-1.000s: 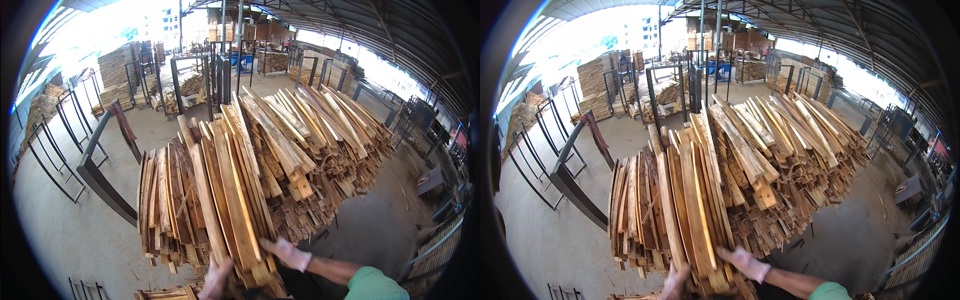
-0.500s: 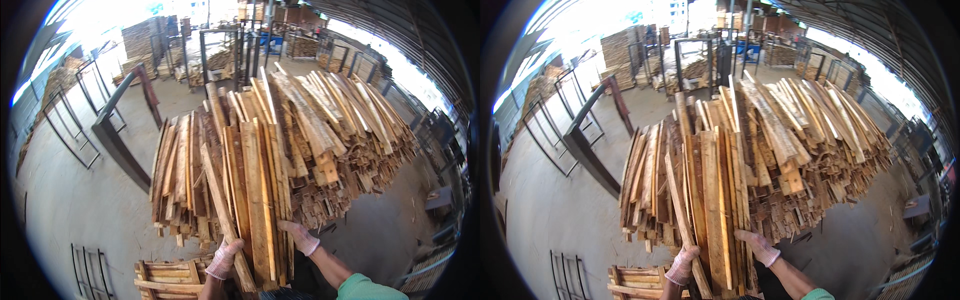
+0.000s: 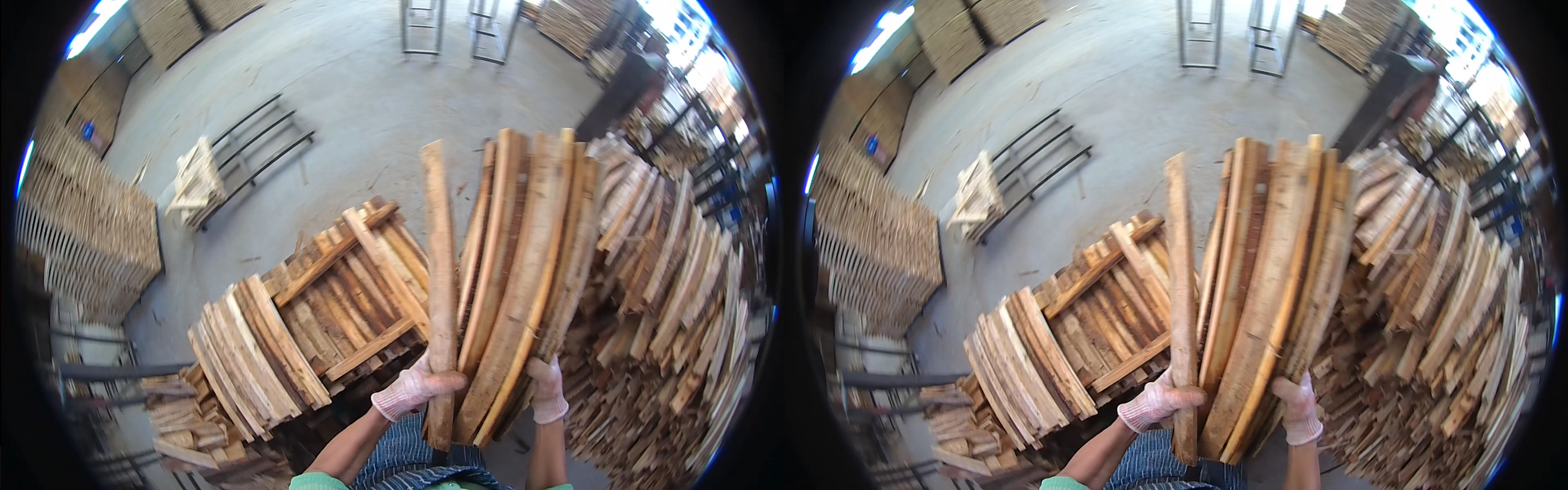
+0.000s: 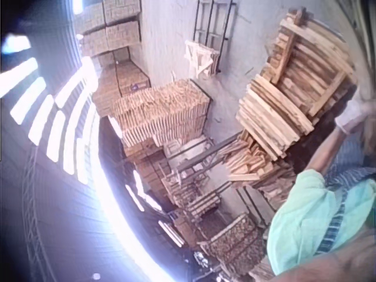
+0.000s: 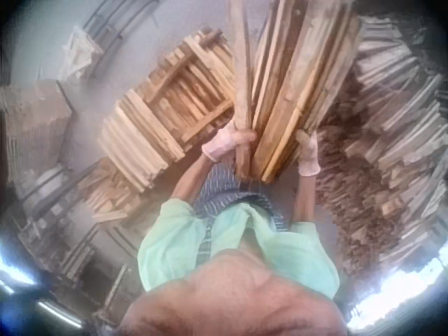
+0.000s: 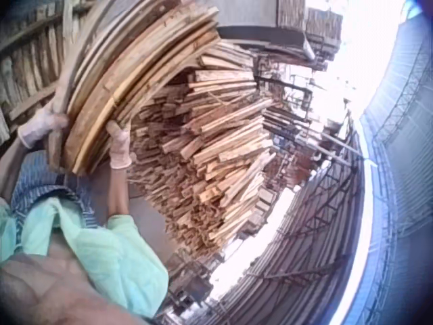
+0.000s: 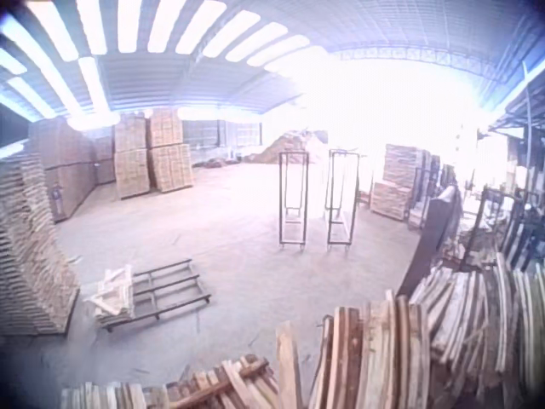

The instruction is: The person sorts and stacks thin wood planks by hand, moving groups of them from one pile to another and aligning them onto a base frame.

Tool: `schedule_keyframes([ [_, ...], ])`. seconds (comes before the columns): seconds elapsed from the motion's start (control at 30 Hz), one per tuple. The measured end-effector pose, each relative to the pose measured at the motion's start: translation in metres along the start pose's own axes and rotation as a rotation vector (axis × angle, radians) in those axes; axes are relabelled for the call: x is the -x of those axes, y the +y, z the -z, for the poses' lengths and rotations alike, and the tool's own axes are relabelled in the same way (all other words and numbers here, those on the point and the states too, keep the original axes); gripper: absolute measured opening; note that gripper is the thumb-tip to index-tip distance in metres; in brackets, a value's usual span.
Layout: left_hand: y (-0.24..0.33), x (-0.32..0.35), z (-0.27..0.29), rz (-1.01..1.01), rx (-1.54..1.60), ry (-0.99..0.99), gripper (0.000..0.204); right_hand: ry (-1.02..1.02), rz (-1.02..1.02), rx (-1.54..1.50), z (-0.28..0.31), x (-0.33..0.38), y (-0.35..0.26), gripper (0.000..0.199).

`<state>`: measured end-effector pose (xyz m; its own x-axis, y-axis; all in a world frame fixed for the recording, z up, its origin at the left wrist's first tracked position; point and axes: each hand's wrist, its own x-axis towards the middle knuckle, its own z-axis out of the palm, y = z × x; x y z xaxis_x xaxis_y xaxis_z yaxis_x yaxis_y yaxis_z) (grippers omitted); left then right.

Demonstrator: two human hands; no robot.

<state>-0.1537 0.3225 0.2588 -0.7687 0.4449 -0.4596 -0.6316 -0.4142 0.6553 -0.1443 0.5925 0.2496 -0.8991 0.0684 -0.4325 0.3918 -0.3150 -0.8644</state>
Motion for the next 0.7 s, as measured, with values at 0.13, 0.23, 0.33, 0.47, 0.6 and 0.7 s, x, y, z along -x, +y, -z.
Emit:
schedule_keyframes([
  [0.13,-0.018,0.021,0.078,-0.09,0.126,0.31,0.082,-0.344,-0.135,0.048,-0.08,-0.082,0.051,0.065],
  [0.23,-0.06,0.007,0.147,-0.157,0.222,0.496,0.09,-0.554,-0.264,0.111,-0.117,-0.146,0.108,0.08],
  [0.33,-0.085,-0.023,0.21,-0.188,0.324,0.626,0.119,-0.563,-0.302,0.335,-0.174,-0.209,0.161,0.081],
  [0.47,-0.132,-0.08,0.272,-0.062,-0.071,1.165,0.094,-0.514,-0.179,1.019,-0.241,-0.226,0.22,0.082],
  [0.6,-0.156,-0.073,0.293,-0.223,0.085,1.164,0.081,-0.366,-0.243,1.094,-0.21,-0.267,0.291,0.102],
  [0.7,-0.171,-0.043,0.299,-0.338,-0.04,1.24,0.076,-0.395,-0.246,1.046,-0.204,-0.27,0.287,0.103],
])
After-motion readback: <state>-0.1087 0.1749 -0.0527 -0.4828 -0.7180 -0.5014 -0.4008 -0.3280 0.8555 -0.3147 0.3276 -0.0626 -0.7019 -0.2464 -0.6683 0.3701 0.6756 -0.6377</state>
